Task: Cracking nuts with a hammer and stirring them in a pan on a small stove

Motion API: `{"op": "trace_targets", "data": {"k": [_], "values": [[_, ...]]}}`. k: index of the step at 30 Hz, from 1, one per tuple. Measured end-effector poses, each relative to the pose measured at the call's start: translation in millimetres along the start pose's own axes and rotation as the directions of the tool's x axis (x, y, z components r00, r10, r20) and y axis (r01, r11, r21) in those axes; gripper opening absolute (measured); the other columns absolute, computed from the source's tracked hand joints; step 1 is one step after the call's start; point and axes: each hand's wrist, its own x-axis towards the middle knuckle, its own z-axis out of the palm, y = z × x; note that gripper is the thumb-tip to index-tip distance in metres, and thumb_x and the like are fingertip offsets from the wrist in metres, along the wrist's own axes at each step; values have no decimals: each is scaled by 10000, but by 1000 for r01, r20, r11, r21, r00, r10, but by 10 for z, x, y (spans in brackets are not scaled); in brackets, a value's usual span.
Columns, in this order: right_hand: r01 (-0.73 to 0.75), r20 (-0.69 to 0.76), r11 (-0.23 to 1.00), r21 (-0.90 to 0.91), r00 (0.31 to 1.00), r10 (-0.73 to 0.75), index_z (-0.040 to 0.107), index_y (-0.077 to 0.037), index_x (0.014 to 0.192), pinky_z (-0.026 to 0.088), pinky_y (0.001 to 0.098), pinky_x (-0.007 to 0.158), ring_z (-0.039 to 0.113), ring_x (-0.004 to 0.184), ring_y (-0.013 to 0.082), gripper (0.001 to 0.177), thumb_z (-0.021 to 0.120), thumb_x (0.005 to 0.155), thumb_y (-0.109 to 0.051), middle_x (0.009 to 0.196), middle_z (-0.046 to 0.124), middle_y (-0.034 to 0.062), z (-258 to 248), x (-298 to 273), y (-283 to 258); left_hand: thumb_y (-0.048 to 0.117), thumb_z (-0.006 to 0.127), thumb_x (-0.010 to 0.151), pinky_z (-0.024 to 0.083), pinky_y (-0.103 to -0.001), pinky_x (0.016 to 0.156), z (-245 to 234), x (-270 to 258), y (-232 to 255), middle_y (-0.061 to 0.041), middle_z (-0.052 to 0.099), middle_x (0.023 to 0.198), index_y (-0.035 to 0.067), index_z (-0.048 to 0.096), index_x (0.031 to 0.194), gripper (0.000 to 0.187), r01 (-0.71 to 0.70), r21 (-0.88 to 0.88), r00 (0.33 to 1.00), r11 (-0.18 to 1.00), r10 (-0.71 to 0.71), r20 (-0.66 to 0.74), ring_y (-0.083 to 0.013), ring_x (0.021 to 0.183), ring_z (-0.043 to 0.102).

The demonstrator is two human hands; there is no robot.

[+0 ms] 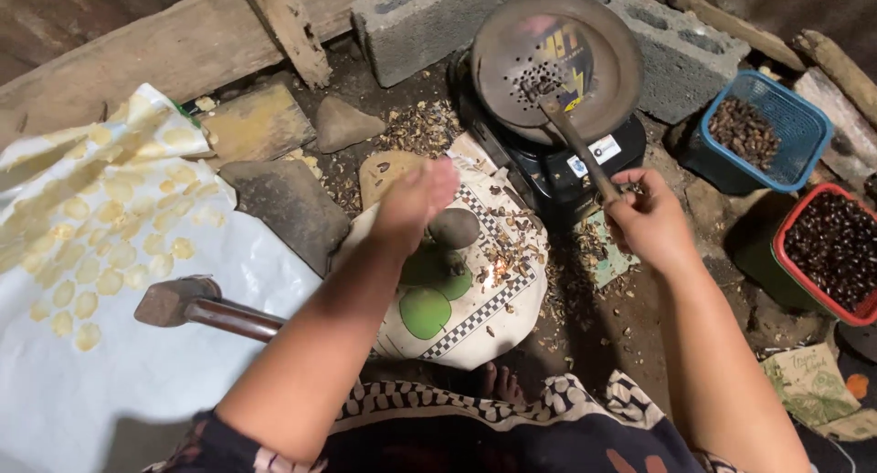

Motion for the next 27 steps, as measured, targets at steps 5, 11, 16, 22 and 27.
{"op": "trace_targets", "data": {"k": [5, 11, 16, 22, 27], "values": [[144, 184, 961, -236, 978, -102, 587, -66, 1302, 360, 279, 516, 475, 615, 154, 403, 605, 908, 12, 793, 553, 55, 30, -683, -576, 449, 319, 1056, 350, -515, 1218, 605, 215, 106, -379, 366, 1566, -158, 231, 1536, 779, -372, 612, 823, 698, 553, -130, -469, 1440, 429], [370, 42, 792, -485, 915, -402, 498, 34, 1238, 428, 357, 548, 556, 642, 230, 282, 647, 999, 25, 827, 629, 165, -58, -593, -628, 66, 609, 965, 517, -273, 579, -162, 351, 327, -150, 661, 907, -1, 658, 1038, 110, -402, 350, 885, 846, 457, -90, -209, 709, 603], [217, -78, 539, -814, 879, -471, 495, 60, 1274, 548, 582, 649, 684, 789, 544, 335, 615, 962, 50, 1007, 694, 363, -204, 184, -332, 206, 581, 944, 392, -353, 473, -603, -326, -371, -36, 529, 566, 90, 604, 650, 316, 135, 849, 789, -511, 573, 220, -161, 473, 426], [98, -101, 682, -724, 964, -245, 553, -6, 1225, 499, 480, 532, 650, 697, 398, 258, 638, 982, 1, 932, 692, 246, -336, 517, -158, 160, 707, 841, 444, -452, 955, -746, -794, -626, -57, 657, 1023, 120, 711, 1062, 225, -108, 212, 586, -971, 110, 803, -311, 1021, 578], [-199, 58, 947, -251, 974, 220, 557, -51, 1169, 328, 279, 399, 437, 507, 159, 173, 599, 1001, -45, 707, 539, 94, -98, 409, -399, 130, 641, 866, 436, -445, 1034, -760, -797, -510, -64, 659, 1018, 104, 687, 998, 142, -85, 152, 629, -985, 65, 774, -275, 943, 577]]}}
